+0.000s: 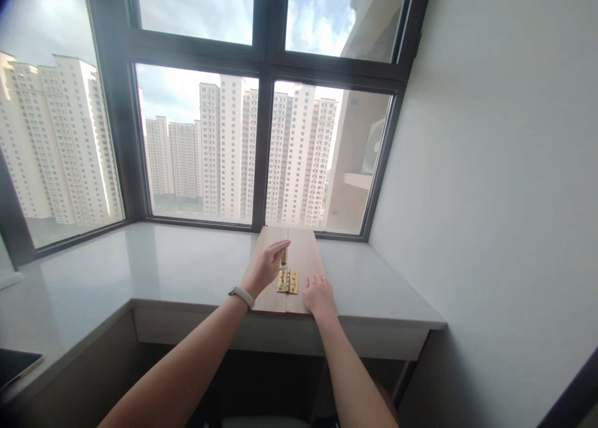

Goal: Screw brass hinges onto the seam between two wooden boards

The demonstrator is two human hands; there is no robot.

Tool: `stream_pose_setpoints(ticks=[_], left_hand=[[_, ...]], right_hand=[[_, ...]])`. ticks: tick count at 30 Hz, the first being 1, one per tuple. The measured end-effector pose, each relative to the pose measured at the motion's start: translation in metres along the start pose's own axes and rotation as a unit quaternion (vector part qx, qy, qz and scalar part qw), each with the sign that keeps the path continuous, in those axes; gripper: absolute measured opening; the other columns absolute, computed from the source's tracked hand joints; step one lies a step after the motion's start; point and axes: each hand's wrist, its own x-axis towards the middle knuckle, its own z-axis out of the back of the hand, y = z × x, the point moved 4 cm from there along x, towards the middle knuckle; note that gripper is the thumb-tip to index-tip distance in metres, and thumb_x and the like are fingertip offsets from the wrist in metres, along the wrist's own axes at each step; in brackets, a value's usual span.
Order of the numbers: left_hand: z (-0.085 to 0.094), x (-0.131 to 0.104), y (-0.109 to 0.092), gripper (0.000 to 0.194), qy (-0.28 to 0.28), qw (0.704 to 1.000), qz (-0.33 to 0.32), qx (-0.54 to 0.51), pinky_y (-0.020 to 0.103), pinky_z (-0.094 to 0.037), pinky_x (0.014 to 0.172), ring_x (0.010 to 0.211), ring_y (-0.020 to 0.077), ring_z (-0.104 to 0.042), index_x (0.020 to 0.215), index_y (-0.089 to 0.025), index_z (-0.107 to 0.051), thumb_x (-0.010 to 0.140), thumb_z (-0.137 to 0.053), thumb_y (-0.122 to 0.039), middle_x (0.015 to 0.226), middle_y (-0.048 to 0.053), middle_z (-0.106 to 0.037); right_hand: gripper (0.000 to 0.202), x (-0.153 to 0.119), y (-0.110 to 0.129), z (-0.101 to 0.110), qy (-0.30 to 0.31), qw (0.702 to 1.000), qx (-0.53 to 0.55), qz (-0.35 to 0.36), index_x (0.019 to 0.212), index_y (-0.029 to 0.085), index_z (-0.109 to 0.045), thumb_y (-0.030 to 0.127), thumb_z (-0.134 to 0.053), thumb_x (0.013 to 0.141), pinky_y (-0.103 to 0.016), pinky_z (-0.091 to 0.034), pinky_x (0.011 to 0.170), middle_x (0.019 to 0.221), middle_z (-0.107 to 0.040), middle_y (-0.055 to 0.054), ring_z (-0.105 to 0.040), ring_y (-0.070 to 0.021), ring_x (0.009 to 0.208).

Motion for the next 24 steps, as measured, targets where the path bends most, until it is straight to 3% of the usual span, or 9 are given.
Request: stream_pose_setpoints(ticks=[5, 9, 11, 16, 24], left_hand=[[-0.0028, 0.0008, 0.0009, 0.026, -0.002, 1.000, 0.007, -0.018, 0.035, -0.061, 0.092, 0.105, 0.0198, -0.072, 0.113, -0.024, -0.078, 0.102, -0.055, -0.022, 0.114, 0.008, -0.075], [-0.0010, 0.0006, -0.0006, 0.023, -0.009, 1.000, 0.020, -0.013, 0.032, -0.062, 0.078, 0.090, 0.0185, -0.071, 0.114, -0.023, -0.079, 0.099, -0.063, -0.026, 0.105, 0.009, -0.072], [-0.0004, -0.0001, -0.0018, 0.026, 0.001, 1.000, 0.017, -0.008, 0.033, -0.062, 0.081, 0.094, 0.0194, -0.071, 0.119, -0.024, -0.078, 0.100, -0.060, -0.026, 0.110, 0.009, -0.072], [-0.0016, -0.0018, 0.0002, 0.035, 0.011, 1.000, 0.003, -0.023, 0.041, -0.056, 0.106, 0.123, 0.0223, -0.065, 0.128, -0.025, -0.073, 0.104, -0.048, -0.020, 0.133, 0.009, -0.069], [-0.0002, -0.0017, 0.0016, 0.027, -0.008, 0.999, 0.027, -0.032, 0.033, -0.064, 0.083, 0.093, 0.0182, -0.072, 0.120, -0.023, -0.077, 0.100, -0.059, -0.022, 0.112, 0.009, -0.072]], right_hand=[[0.044, 0.0005, -0.0002, -0.0001, 0.004, 1.000, 0.001, -0.005, 0.135, 0.024, -0.067, 0.033, -0.038, 0.103, -0.038, -0.031, 0.113, 0.142, -0.062, -0.011, -0.048, -0.0262, 0.135], [0.045, 0.0003, -0.0005, 0.0000, 0.008, 1.000, 0.008, -0.006, 0.136, 0.024, -0.066, 0.035, -0.037, 0.104, -0.038, -0.031, 0.113, 0.144, -0.061, -0.011, -0.048, -0.0267, 0.137], [0.046, 0.0005, -0.0007, -0.0002, 0.007, 1.000, 0.010, -0.006, 0.137, 0.024, -0.066, 0.035, -0.037, 0.104, -0.038, -0.030, 0.114, 0.144, -0.060, -0.011, -0.047, -0.0269, 0.137], [0.046, 0.0010, -0.0009, -0.0016, 0.003, 1.000, 0.009, -0.004, 0.137, 0.023, -0.066, 0.035, -0.036, 0.103, -0.038, -0.031, 0.113, 0.143, -0.061, -0.011, -0.048, -0.0267, 0.136], [0.047, 0.0012, -0.0019, -0.0009, 0.003, 1.000, 0.005, -0.002, 0.136, 0.023, -0.066, 0.035, -0.036, 0.103, -0.038, -0.031, 0.114, 0.143, -0.061, -0.012, -0.049, -0.0272, 0.136]])
